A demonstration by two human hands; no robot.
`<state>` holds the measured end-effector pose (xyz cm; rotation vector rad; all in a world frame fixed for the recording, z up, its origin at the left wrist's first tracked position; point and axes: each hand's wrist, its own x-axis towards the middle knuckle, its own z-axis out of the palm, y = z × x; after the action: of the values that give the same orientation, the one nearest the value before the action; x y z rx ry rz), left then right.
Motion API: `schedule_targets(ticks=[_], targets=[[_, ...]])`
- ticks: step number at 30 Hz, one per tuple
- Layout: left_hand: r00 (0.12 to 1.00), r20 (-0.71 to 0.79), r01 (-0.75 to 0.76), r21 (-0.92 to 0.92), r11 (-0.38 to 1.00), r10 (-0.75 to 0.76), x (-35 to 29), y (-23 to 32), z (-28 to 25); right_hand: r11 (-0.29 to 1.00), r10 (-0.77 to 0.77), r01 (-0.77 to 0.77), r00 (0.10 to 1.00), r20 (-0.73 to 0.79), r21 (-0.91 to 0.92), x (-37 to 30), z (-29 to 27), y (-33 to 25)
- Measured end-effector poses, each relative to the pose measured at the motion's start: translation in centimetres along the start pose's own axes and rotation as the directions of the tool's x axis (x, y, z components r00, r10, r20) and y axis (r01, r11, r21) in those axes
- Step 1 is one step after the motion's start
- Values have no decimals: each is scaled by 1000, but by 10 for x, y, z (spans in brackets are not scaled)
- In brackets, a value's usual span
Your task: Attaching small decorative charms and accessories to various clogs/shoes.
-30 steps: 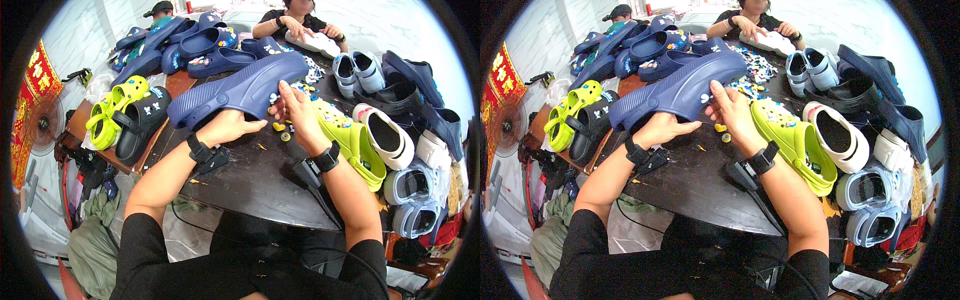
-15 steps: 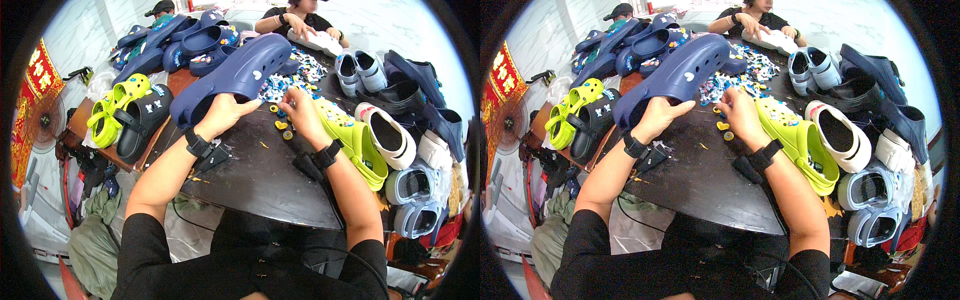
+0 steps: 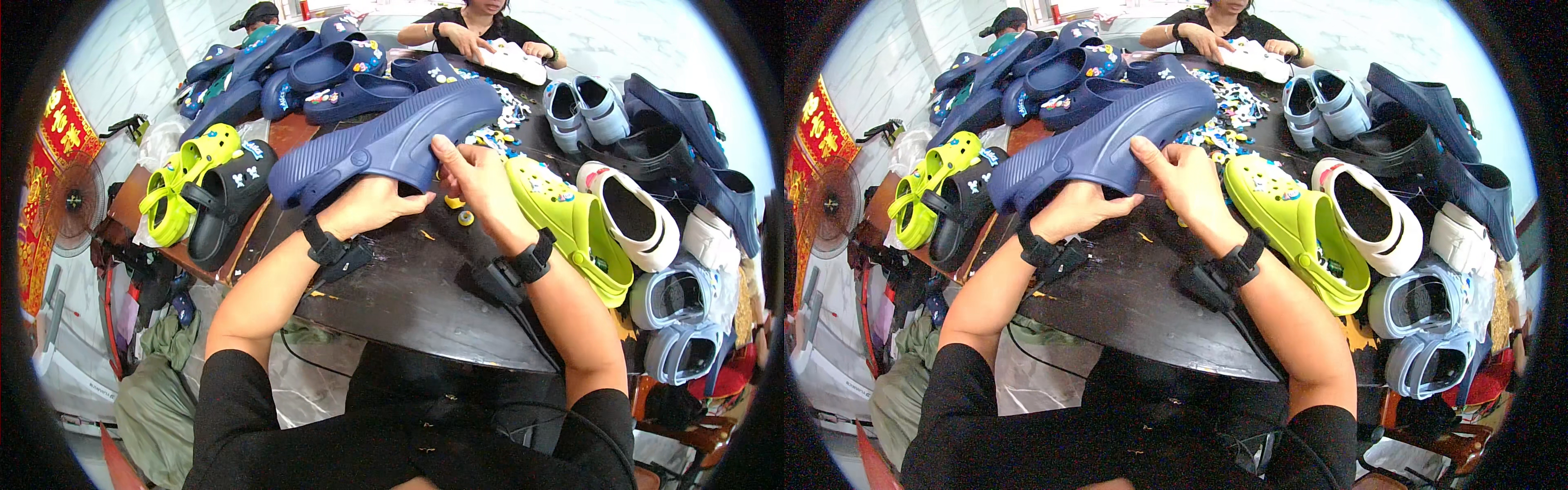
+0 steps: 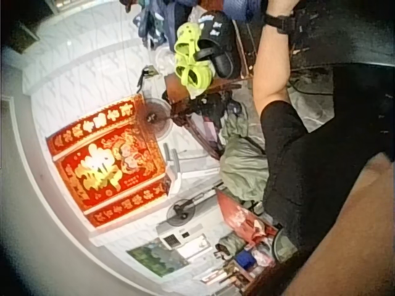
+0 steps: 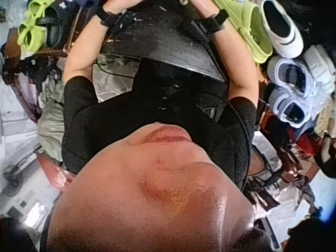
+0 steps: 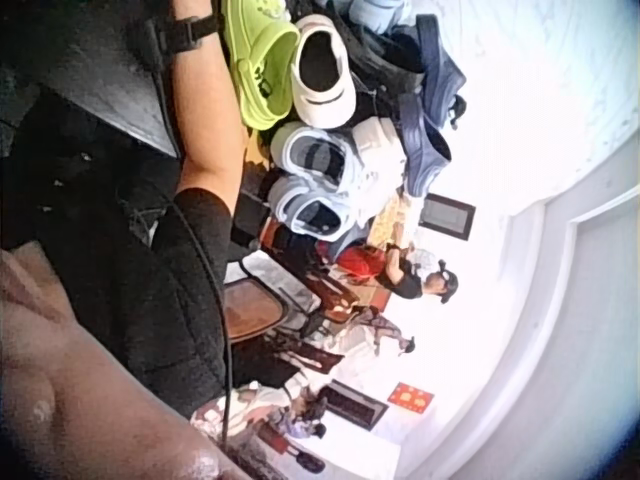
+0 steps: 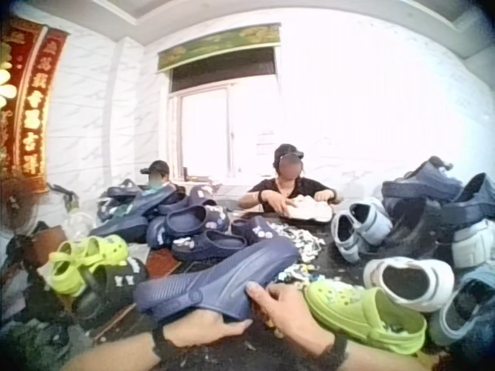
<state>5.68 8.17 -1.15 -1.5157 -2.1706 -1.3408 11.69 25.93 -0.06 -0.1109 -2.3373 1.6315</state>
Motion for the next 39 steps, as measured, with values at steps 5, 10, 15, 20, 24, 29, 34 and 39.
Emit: schedule_targets(ticks=[5,10,15,20,24,29,34,39], targets=[[992,89,103,-222,969,-85,0,5,-4,980,-94,92,996,6,177,-8,7,-4],[989,36,148,-241,959,-144,4,-2,-8,938,-210,182,976,66,295,-7,8,-2],[951,-142,130,-626,769,-276,8,-5,-12,928,-233,199,970,72,316,-9,15,-7],[893,-330,-18,-705,709,-305,16,-23,-24,866,-291,326,945,148,-380,-1,-1,16],[859,-389,-79,-743,665,-332,19,-27,-37,783,-201,257,966,161,-567,4,-12,31],[799,-381,-52,-814,578,-464,19,-46,-48,768,-157,200,980,124,-609,9,-25,36],[788,-353,-42,-848,529,-504,20,-62,-55,728,-170,191,981,97,-658,13,-30,36],[779,-381,-73,-844,532,-497,21,-57,-57,739,-199,182,979,47,-648,16,-37,45]])
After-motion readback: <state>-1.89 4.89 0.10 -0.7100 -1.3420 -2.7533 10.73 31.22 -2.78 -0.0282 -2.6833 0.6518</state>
